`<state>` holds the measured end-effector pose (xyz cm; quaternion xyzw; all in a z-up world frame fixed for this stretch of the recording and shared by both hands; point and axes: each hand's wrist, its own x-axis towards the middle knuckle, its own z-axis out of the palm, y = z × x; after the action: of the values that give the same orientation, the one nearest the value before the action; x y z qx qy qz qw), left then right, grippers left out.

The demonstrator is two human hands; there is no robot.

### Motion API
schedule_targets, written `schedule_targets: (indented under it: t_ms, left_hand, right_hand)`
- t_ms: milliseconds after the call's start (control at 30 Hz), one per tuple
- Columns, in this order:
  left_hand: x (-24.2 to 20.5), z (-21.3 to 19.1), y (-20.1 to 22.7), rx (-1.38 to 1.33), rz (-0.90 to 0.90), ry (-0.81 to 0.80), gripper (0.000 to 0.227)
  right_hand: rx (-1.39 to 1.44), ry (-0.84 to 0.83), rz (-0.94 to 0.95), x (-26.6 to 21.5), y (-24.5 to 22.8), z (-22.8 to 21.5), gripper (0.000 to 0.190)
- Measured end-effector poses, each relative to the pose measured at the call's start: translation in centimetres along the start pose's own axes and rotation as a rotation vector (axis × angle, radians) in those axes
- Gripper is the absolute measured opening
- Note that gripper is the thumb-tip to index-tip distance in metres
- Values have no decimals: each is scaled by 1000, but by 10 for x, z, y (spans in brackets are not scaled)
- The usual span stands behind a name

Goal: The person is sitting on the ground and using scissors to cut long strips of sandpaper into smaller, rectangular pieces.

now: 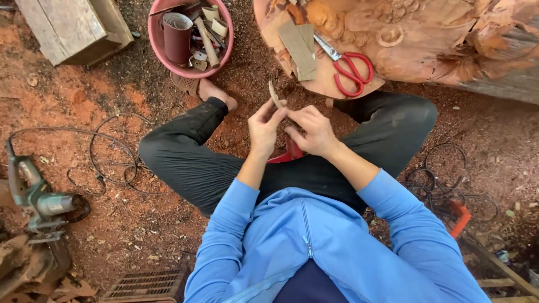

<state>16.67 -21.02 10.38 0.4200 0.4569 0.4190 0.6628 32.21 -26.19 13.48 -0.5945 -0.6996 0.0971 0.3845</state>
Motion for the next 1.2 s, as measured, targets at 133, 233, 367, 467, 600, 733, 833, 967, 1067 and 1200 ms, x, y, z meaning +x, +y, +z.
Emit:
schedule_targets:
  t_ms: [133, 233, 367, 467, 600, 733, 833, 967, 1067, 1200]
  left_hand:
    - [-5, -30, 2, -274, -78, -126, 46]
    - [-4, -43, 10, -453, -144, -247, 52]
    - [1, -54, -6, -573, -253, -323, 56]
    - [3, -62, -24, -602, -275, -308, 57]
    - [2, -57, -24, -597, -268, -316, 51]
    - [5, -58, -25, -575, -302, -325, 46]
    - [7, -62, -23, -617, -341, -305, 47]
    - [9, -64, -20, -654, -367, -287, 49]
    - [6, -60, -25, -671, -378, -282, 49]
    - [6, -58, -19, -665, -383, -293, 50]
  right_hand:
    - [514, -78, 195, -10, -7, 5, 39]
    - [561, -105, 198, -8, -12, 3, 44]
    - [547, -95, 193, -11, -20, 7, 48]
    - [531, -85, 196, -12, -25, 11, 49]
    - [511, -65, 178, -15, -24, 17, 52]
    - [524, -48, 156, -13, -23, 16, 56]
    - [602, -56, 167, -12, -26, 10, 58]
    - [602, -56, 140, -13, -19, 8, 38]
    - [589, -66, 119, -15, -16, 12, 31]
    - [568, -68, 113, -14, -18, 14, 28]
